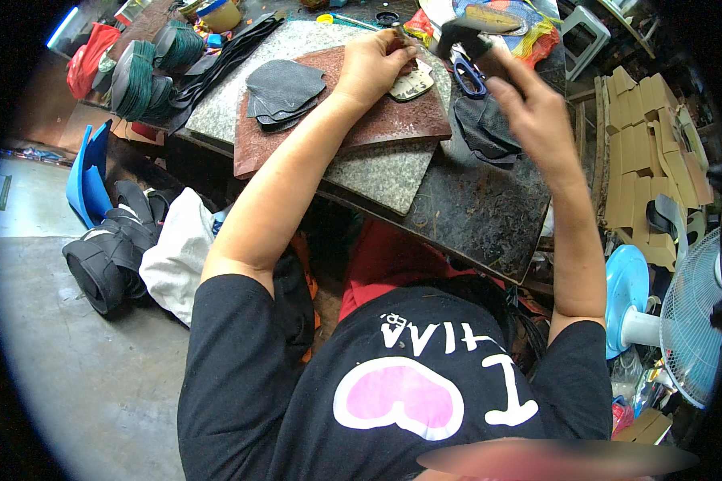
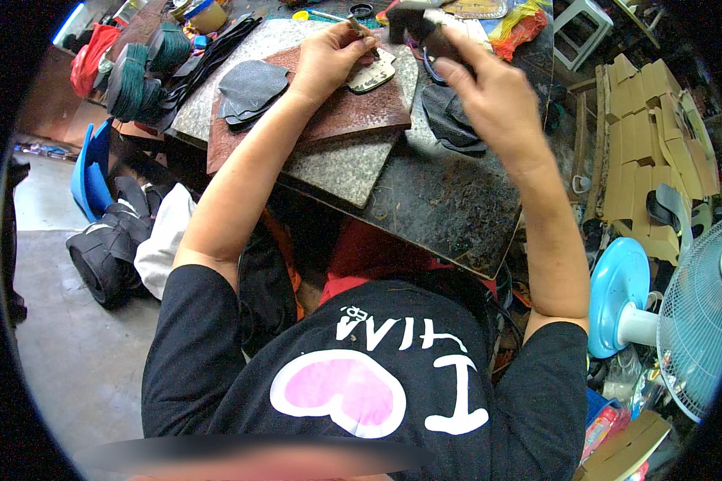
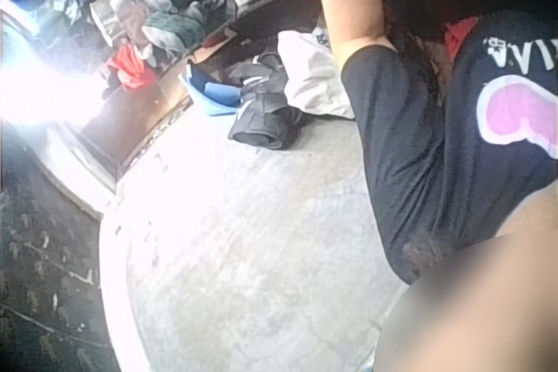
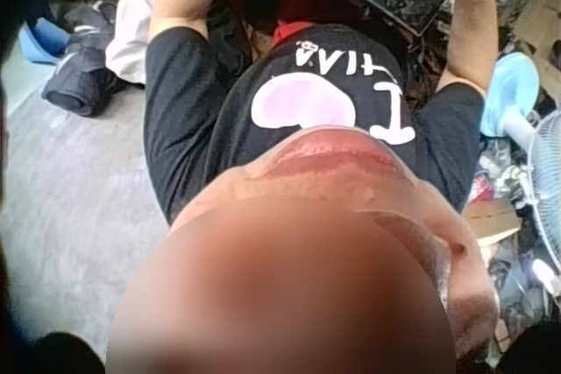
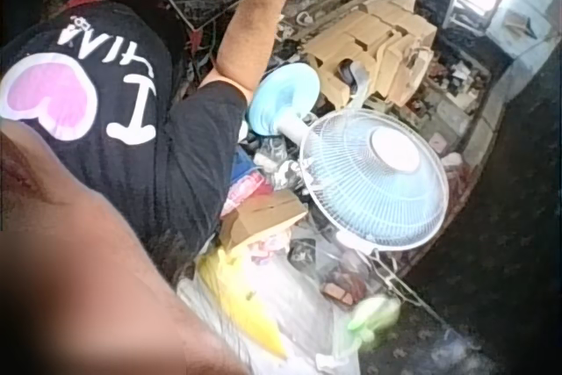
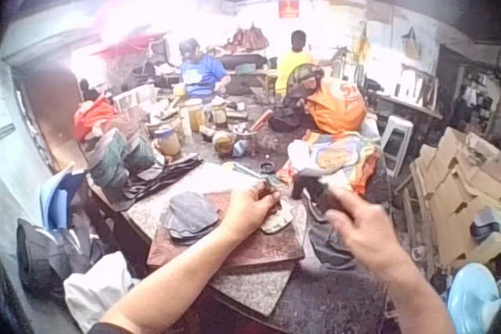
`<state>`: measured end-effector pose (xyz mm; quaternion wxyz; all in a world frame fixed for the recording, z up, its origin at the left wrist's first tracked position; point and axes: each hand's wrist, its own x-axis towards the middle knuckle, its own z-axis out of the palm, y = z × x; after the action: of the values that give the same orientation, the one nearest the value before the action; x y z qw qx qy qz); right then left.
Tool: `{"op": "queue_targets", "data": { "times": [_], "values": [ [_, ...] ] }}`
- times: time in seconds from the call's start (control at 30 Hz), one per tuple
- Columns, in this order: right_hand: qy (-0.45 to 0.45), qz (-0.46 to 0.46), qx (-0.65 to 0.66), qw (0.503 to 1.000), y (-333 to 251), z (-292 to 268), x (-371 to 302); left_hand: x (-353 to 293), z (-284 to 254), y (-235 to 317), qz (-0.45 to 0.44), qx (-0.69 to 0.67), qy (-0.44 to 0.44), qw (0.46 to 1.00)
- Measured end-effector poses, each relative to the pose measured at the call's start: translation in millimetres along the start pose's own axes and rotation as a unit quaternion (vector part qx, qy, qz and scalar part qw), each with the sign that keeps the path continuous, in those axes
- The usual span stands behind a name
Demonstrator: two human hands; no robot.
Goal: The person uses a hammer and a punch tool to drive fasteners through a shoe insole and an upper piece on a workbench. They repeatedly align the parts, strike the punch, and adjust the components while working at a cluttered workstation.
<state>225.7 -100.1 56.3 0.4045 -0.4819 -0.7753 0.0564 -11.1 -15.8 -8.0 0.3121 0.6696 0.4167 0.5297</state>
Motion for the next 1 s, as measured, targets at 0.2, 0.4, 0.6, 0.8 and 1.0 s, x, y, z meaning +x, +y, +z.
{"op": "queue_targets", "data": {
  "times": [0.2, 0.4, 0.6, 0.8, 1.0],
  "values": [
    [0.165, -0.058, 0.262, 0.949, -48, -54, 16, -5, 5, 16, 0.204, 0.218, 0.006, 0.954],
    [0.000, 0.062, -0.062, 0.996, -19, -11, 3, -4, 8, 21, 0.222, 0.253, 0.010, 0.942],
    [0.120, -0.052, 0.159, 0.979, -26, -48, 6, -7, 9, 19, 0.215, 0.266, 0.019, 0.940],
    [0.005, 0.017, -0.054, 0.998, -25, -6, -1, -7, 10, 22, 0.223, 0.282, -0.002, 0.933],
    [-0.050, 0.053, -0.079, 0.994, -13, 3, -23, -9, 7, 18, 0.161, 0.249, 0.031, 0.955]
  ]
}}
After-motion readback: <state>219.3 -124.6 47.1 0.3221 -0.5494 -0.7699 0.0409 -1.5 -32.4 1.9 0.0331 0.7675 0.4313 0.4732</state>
